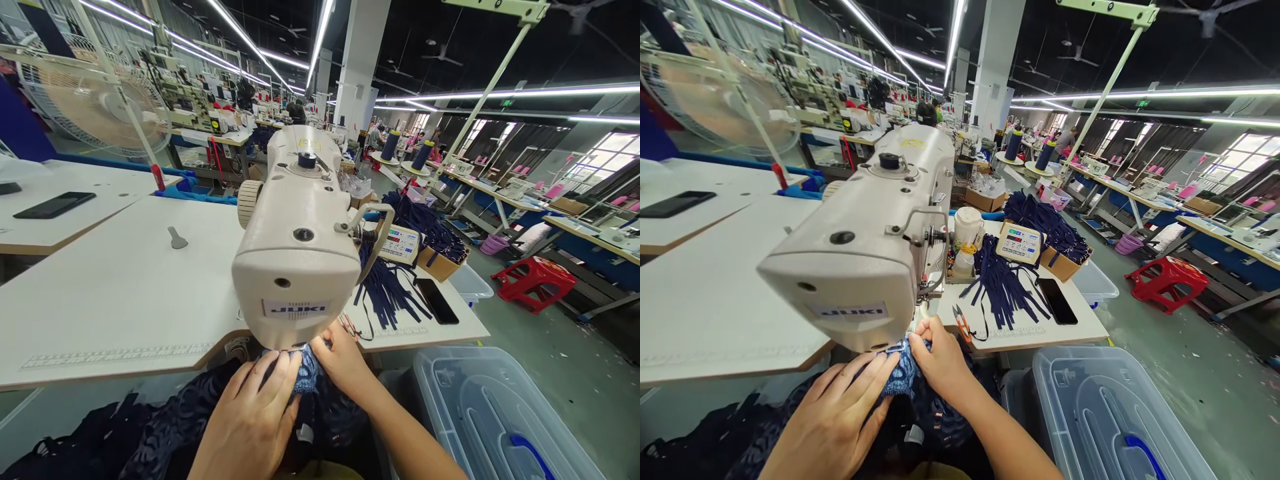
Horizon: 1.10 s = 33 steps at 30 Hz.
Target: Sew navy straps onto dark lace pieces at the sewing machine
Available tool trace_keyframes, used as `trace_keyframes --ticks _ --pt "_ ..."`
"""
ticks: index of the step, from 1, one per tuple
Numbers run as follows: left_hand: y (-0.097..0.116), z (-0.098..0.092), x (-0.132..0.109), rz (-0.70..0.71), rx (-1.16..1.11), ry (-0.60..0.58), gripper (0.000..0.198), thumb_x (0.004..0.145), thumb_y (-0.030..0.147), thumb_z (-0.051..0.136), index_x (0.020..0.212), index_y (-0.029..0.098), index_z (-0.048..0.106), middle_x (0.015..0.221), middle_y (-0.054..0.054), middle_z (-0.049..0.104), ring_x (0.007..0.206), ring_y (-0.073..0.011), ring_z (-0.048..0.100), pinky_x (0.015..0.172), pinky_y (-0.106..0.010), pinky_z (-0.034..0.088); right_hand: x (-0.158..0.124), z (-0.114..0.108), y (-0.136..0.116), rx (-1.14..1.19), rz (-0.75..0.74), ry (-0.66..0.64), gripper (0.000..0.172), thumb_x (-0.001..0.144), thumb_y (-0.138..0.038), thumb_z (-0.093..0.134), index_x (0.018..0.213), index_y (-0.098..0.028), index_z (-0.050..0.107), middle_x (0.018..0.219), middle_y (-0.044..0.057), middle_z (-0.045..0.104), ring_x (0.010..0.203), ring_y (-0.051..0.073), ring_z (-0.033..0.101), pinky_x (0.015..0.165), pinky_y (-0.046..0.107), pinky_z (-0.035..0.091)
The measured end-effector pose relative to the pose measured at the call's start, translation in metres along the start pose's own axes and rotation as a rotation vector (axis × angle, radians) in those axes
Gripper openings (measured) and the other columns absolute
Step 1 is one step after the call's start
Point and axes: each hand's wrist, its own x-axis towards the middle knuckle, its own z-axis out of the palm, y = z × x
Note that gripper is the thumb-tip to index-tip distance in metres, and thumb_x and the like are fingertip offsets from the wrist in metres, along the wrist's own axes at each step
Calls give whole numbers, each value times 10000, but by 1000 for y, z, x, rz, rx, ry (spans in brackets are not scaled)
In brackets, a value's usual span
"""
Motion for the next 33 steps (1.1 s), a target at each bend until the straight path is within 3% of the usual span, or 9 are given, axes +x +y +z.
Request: trace_keyframes --ticks 6,9,14,18,23,33 --pt "-6 5 -13 32 -45 34 447 838 64 347 1229 140 550 1187 -65 638 1128 -177 526 1013 -304 313 -13 3 -8 2 41 -37 30 847 -231 478 874 -218 475 646 -68 493 596 123 487 598 231 352" --pt "-3 9 -19 52 -25 31 500 856 85 337 1320 202 483 1230 -29 622 1144 -147 523 1056 -275 271 -13 4 -8 10 50 -33 66 850 -241 484 910 -213 474 661 -66 492 613 125 491 618 239 357" --pt "6 15 -21 -106 -188 78 467 946 208 304 1403 272 376 1263 9 615 1178 -151 511 1078 -289 266 -10 2 -7 -36 65 -20 80 824 -256 515 866 -213 462 662 -67 462 625 132 478 619 246 347" --pt "9 14 -22 -126 -199 38 415 940 318 374 1340 263 471 1294 15 600 1172 -165 528 1070 -302 261 -8 1 -7 -26 49 -33 54 831 -247 491 836 -214 448 651 -68 457 611 131 471 605 244 342" --pt "12 11 -20 -195 -127 44 354 953 317 346 1188 253 602 1257 8 625 1102 -157 584 1053 -329 231 -6 0 -10 -80 42 -2 31 822 -218 489 813 -212 460 667 -55 510 641 141 514 632 252 356" --pt "15 9 -15 -266 -128 48 364 958 253 324 1164 233 623 1223 10 645 1079 -177 605 1008 -357 252 0 0 -10 -192 15 13 78 810 -166 490 864 -209 524 767 -8 620 726 170 581 706 275 388"
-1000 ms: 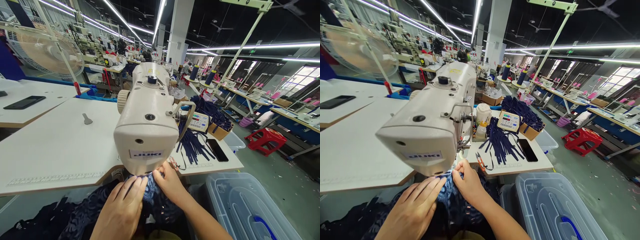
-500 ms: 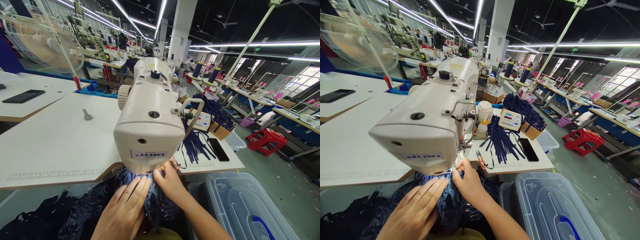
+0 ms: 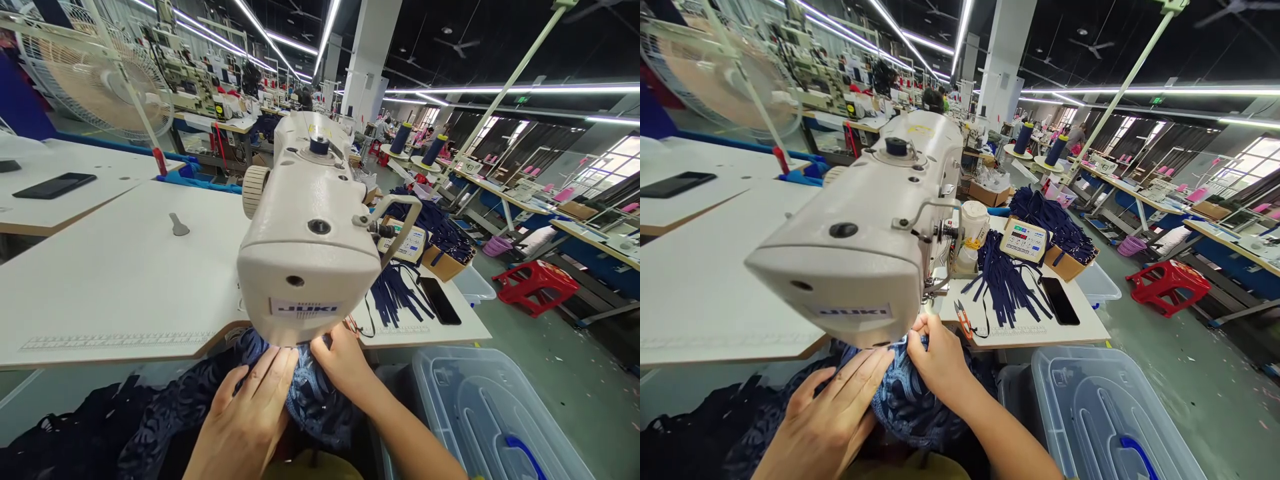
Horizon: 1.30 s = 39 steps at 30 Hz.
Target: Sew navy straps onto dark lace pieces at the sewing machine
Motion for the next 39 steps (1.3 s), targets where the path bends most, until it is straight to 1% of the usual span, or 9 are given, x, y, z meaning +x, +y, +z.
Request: trace_keyframes --ticks 5,11,17,20,24,28,32,39 --pt "0 0 -1 7 -1 1 370 965 297 319 1171 247 623 1229 16 641 1086 -186 603 985 -365 264 0 -1 -1 -17 2 -14 63 801 -155 488 827 -207 510 765 -10 626 707 165 578 688 271 384" --pt "-1 2 0 18 -1 8 357 959 290 342 1174 240 623 1215 8 650 1068 -183 609 964 -365 274 0 -1 -1 -31 -11 -10 76 785 -142 487 817 -211 487 743 -23 616 688 154 567 656 256 366" --pt "-2 2 -4 26 -12 2 350 959 294 353 1190 245 611 1239 6 637 1108 -177 583 995 -358 257 0 -2 -1 -13 -22 -17 75 779 -137 477 769 -211 465 712 -30 602 679 147 565 632 242 362" --pt "-2 3 -6 25 -8 -1 346 959 302 362 1195 245 608 1239 4 637 1115 -173 577 1017 -356 242 0 -1 0 -22 -33 -14 77 776 -134 478 764 -210 468 717 -30 607 668 145 562 638 245 362" --pt "-3 4 -6 47 7 19 353 966 302 338 1147 259 638 1234 9 640 1103 -165 585 1023 -356 235 0 -1 0 -23 -22 -19 77 785 -134 476 788 -210 492 708 -30 617 668 151 569 661 250 372" --pt "-4 3 -5 30 0 -21 324 952 303 381 1159 273 629 1258 9 625 1124 -164 575 1029 -351 233 0 -2 -1 -12 -12 -33 104 790 -132 478 833 -208 534 711 -26 624 677 157 579 678 254 387" --pt "-4 1 -5 46 0 -42 308 947 302 394 1116 283 652 1279 9 610 1135 -170 567 1030 -354 229 0 -1 0 -9 0 -34 139 783 -127 480 867 -207 558 707 -23 622 677 161 580 677 256 395" --pt "-2 2 -6 -6 -39 -23 336 954 267 373 1205 267 597 1248 14 631 1123 -159 572 1035 -339 228 -1 -2 0 -13 16 -36 126 772 -121 490 839 -209 549 693 -26 610 691 164 576 716 260 405"
